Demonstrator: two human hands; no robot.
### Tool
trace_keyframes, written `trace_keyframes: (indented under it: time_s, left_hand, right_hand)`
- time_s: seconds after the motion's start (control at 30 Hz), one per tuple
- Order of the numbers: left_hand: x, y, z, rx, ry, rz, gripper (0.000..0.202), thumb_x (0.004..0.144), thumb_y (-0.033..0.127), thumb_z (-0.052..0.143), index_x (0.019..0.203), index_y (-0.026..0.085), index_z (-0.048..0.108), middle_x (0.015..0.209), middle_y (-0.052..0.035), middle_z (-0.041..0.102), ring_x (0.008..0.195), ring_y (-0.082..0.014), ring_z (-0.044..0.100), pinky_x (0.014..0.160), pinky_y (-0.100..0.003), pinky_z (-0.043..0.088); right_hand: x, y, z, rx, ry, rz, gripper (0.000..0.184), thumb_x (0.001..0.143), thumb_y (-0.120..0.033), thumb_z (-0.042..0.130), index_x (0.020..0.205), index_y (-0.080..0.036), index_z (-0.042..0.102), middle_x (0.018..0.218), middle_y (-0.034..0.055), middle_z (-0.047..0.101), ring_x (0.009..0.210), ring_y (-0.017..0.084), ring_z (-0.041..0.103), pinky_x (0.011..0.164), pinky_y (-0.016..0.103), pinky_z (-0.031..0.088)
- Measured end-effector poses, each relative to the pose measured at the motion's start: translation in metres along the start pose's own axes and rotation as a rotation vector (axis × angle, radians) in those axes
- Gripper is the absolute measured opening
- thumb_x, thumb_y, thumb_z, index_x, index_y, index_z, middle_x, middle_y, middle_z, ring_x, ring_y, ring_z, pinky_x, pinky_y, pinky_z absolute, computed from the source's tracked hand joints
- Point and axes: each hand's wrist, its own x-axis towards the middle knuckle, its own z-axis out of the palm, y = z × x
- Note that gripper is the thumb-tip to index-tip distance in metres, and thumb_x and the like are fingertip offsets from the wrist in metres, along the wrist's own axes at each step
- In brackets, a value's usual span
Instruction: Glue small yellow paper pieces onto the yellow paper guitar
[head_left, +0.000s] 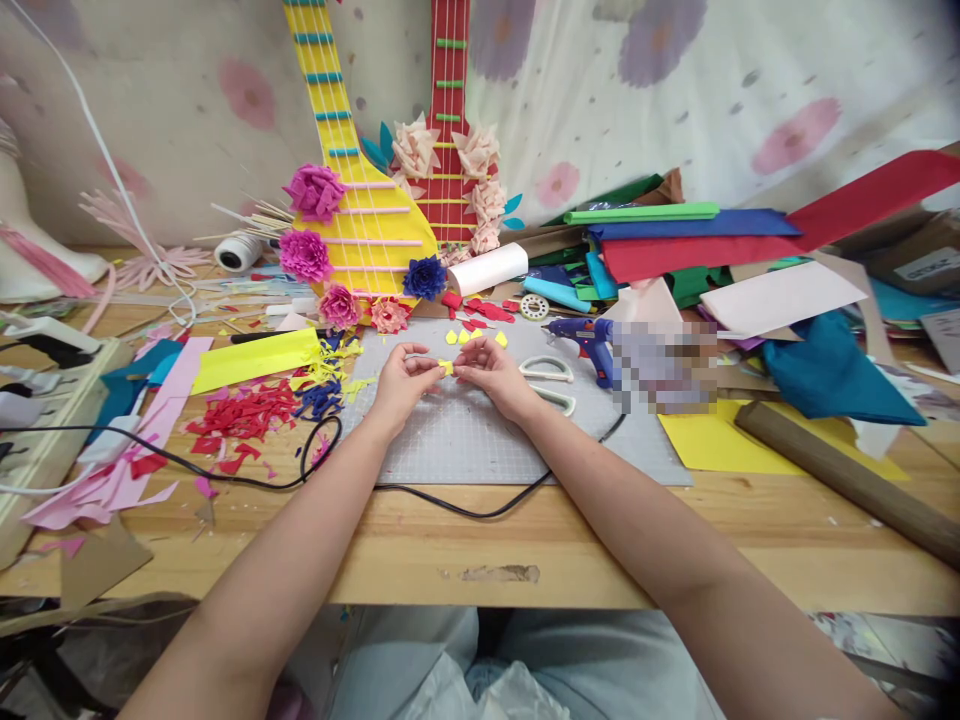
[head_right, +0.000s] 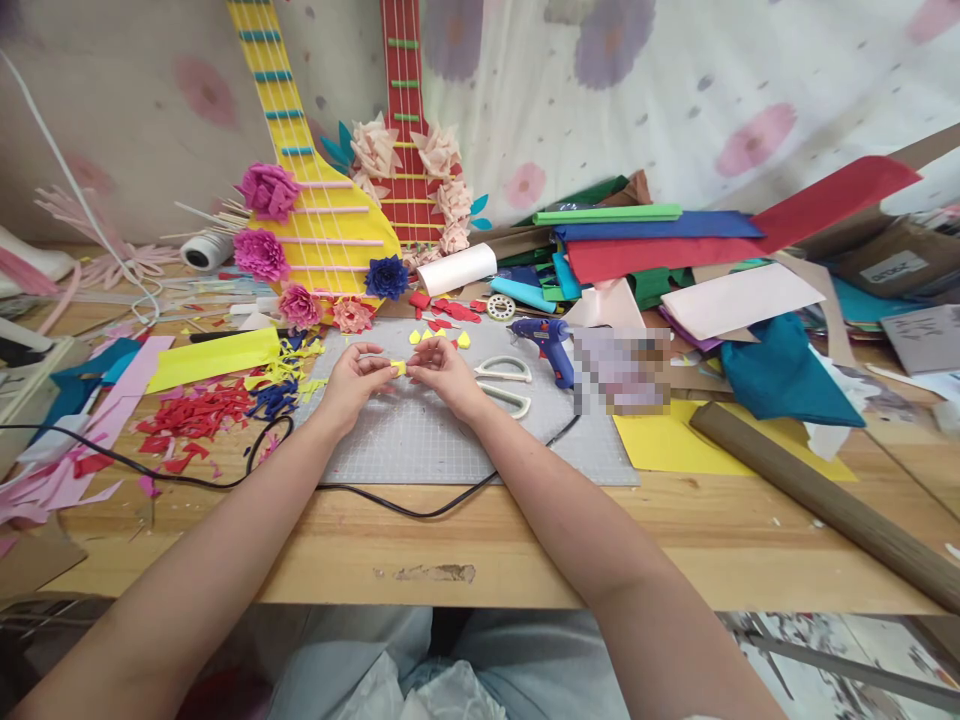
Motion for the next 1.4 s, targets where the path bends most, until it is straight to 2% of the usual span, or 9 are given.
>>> trace_keyframes:
  time_s: [0.63, 0.93, 1.03, 1.4]
  left_hand:
    - [-0.0016, 0.0027, 0.0011, 0.021, 0.003, -0.003, 0.049, 0.049, 0.022, 0.075, 0.087, 0.018, 0.045, 0.064, 0.0044, 0.059, 0.057, -0.0112, 0.057, 0.048, -0.023, 0.049]
    - [-0.0029, 0.0086, -0.0015, -0.035, -0.062, -0.042, 0.046, 0.055, 0.021, 0.072, 0.092, 0.018, 0.045, 0.08, -0.0021, 0.066, 0.067, -0.0139, 0.063, 0.054, -0.027, 0.052]
    - [-0.0039, 0.008, 0.0, -0.026, -0.083, -0.044, 0.046, 0.055, 0.02, 0.072, 0.092, 0.018, 0.046, 0.077, -0.0009, 0.065, 0.065, -0.013, 0.062, 0.055, -0.027, 0.052]
    - [-0.0038, 0.0026, 0.0026, 0.011, -0.04, -0.003, 0.046, 0.052, 0.023, 0.073, 0.088, 0.018, 0.045, 0.07, 0.002, 0.063, 0.062, -0.0121, 0.059, 0.054, -0.026, 0.051]
  right_hand:
    - [0.0003, 0.0003, 0.0008, 0.025, -0.01, 0.052, 0.04, 0.055, -0.026, 0.074, 0.083, -0.021, 0.046, 0.072, -0.0051, 0.06, 0.064, 0.009, 0.056, 0.064, 0.026, 0.044]
    - [-0.0002, 0.0002, 0.0009, 0.029, -0.022, 0.071, 0.043, 0.052, -0.028, 0.075, 0.083, -0.022, 0.045, 0.07, -0.0055, 0.06, 0.063, 0.009, 0.056, 0.063, 0.026, 0.045]
    - [-0.0006, 0.0004, 0.0006, 0.022, -0.034, 0.079, 0.044, 0.052, -0.027, 0.075, 0.083, -0.022, 0.045, 0.071, -0.0052, 0.06, 0.065, 0.01, 0.057, 0.064, 0.026, 0.045]
    - [-0.0005, 0.0018, -0.0009, 0.035, -0.041, 0.095, 0.044, 0.053, -0.025, 0.075, 0.084, -0.021, 0.044, 0.07, -0.0049, 0.06, 0.066, 0.01, 0.057, 0.064, 0.026, 0.045]
